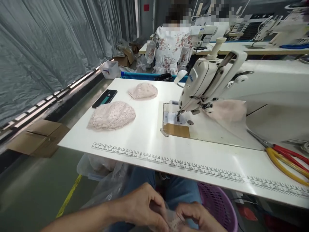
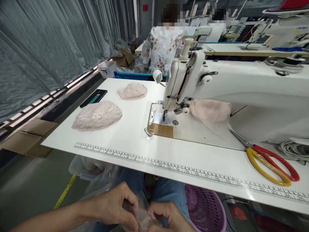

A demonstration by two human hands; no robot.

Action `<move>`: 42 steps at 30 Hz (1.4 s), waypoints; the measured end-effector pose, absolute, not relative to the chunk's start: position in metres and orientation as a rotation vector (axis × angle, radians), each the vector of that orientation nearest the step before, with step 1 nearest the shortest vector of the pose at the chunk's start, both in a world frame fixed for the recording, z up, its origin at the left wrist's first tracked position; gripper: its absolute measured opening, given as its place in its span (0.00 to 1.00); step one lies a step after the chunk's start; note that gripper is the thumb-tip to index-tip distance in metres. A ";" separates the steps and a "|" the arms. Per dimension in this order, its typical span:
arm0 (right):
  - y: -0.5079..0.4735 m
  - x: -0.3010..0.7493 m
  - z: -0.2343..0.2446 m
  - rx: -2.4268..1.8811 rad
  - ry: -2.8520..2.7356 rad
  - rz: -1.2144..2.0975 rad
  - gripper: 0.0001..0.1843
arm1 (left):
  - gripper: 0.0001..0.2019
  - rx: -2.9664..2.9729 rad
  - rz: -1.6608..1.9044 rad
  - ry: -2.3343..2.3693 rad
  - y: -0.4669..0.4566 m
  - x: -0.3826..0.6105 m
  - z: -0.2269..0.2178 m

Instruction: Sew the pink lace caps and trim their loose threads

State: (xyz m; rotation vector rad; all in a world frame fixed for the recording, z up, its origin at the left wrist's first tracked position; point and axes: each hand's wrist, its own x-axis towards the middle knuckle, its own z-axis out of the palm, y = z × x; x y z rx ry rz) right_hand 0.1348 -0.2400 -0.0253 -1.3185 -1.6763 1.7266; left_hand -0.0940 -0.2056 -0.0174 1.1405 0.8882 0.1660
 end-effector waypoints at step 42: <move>-0.253 0.142 -0.059 -1.148 -1.377 2.143 0.20 | 0.30 0.877 0.070 0.769 -0.227 -0.109 -0.026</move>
